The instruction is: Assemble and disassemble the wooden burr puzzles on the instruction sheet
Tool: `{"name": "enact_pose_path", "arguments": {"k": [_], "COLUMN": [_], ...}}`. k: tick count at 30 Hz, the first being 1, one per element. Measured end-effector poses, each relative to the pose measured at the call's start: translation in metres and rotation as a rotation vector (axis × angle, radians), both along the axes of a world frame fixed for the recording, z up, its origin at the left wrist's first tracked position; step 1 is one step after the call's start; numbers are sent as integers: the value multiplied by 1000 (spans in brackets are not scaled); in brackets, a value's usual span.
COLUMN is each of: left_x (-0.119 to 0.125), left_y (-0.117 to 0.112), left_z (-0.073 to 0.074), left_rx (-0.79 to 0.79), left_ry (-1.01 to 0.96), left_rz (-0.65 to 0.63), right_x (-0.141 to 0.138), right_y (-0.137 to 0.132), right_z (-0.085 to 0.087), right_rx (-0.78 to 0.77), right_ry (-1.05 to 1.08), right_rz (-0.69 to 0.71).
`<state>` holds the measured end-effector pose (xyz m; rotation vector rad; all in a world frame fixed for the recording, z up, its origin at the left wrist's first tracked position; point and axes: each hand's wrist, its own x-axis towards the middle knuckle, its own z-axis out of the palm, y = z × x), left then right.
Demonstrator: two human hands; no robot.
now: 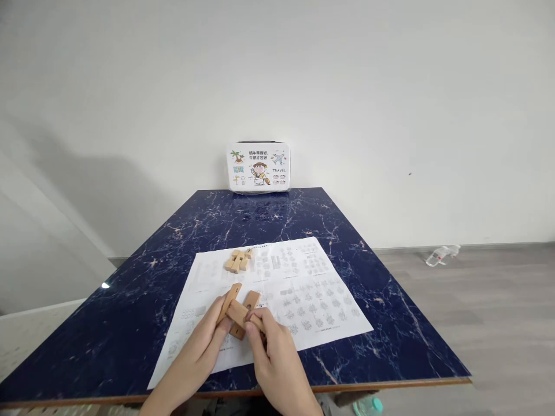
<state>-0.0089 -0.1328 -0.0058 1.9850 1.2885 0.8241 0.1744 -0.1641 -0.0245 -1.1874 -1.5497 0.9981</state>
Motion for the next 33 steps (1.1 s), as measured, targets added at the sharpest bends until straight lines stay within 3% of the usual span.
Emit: {"name": "enact_pose_path", "arguments": {"k": [15, 26, 33], "left_x": [-4, 0, 1], "left_y": [1, -2, -4], "left_z": [-8, -2, -1], "left_rx": [-68, -36, -157], "left_ry": [-31, 19, -22], "left_rz": [2, -58, -91], "right_x": [1, 1, -1], "right_y": [2, 0, 2], "right_z": [-2, -2, -4], "right_rx": [27, -1, -26], "right_ry": [-15, -17, 3], "right_rz": [11, 6, 8]}}
